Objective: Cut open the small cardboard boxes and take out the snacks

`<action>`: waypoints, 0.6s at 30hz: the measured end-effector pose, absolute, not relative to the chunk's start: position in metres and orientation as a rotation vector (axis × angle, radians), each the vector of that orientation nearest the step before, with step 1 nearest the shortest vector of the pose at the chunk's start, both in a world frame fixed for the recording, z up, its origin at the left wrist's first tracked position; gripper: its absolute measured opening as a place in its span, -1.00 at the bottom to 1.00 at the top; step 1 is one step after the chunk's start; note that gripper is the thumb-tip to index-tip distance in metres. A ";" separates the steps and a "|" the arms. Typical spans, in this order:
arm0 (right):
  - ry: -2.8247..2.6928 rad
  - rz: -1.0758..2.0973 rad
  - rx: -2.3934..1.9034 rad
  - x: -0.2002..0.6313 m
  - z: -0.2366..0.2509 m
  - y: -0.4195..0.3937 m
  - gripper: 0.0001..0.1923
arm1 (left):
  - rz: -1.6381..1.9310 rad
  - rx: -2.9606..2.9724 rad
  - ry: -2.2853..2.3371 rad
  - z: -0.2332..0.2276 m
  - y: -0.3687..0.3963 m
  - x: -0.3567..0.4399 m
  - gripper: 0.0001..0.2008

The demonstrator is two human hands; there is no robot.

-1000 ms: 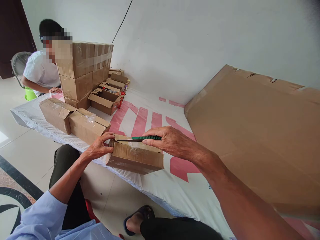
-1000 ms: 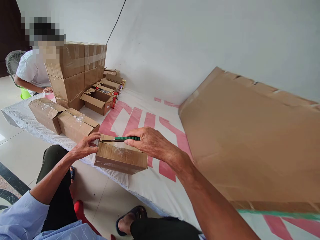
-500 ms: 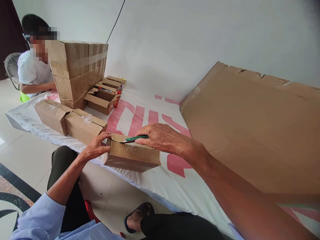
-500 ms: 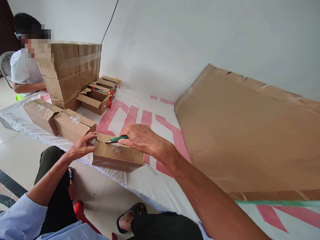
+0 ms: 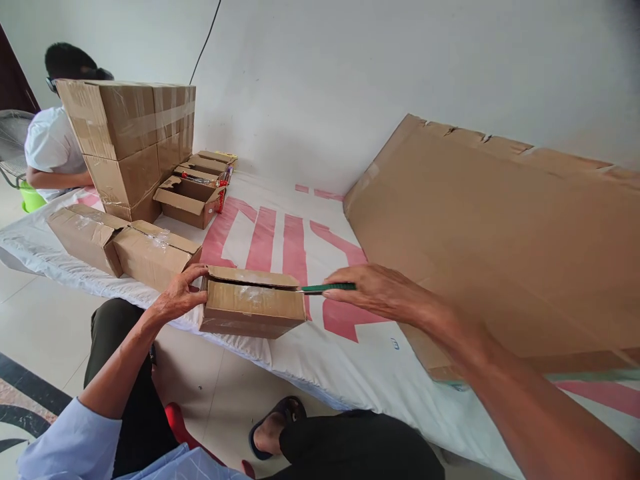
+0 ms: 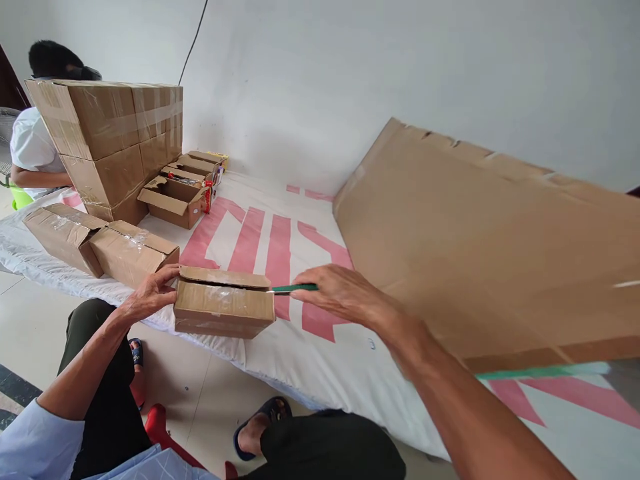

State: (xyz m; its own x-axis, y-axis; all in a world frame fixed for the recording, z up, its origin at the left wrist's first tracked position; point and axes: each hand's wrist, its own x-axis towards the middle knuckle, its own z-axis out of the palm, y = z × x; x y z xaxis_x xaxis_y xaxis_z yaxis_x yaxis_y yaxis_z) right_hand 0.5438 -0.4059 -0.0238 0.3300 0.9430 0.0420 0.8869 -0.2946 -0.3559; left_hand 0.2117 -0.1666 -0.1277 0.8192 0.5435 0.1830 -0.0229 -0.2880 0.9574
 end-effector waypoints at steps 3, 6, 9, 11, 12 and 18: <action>-1.333 0.445 -2.309 0.577 -0.053 -0.450 -0.49 | 0.560 1.823 0.406 -0.126 -0.166 0.211 -0.45; -1.027 0.251 -2.214 0.588 -0.112 -0.483 -0.40 | 0.530 1.862 0.414 -0.126 -0.162 0.210 -0.32; -0.935 0.096 -2.262 0.580 -0.187 -0.497 -0.50 | 0.453 1.914 0.393 -0.125 -0.158 0.207 -0.07; -0.867 -0.048 -2.399 0.569 -0.230 -0.500 -0.53 | 0.397 1.944 0.352 -0.122 -0.156 0.206 0.14; -0.844 -0.104 -2.460 0.564 -0.246 -0.501 -0.52 | 0.371 1.960 0.336 -0.119 -0.156 0.206 0.22; -0.816 -0.243 -2.628 0.556 -0.270 -0.502 -0.50 | 0.239 2.093 0.373 -0.102 -0.153 0.209 0.43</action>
State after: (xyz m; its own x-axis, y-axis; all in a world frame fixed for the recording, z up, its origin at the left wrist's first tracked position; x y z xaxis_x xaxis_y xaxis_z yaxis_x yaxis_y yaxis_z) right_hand 0.5558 -0.5022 -0.2701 0.8167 0.5095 0.2709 0.5747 -0.7608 -0.3014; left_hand 0.2087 -0.1528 -0.1018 0.9340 0.3567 0.0211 0.1683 -0.4913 0.8546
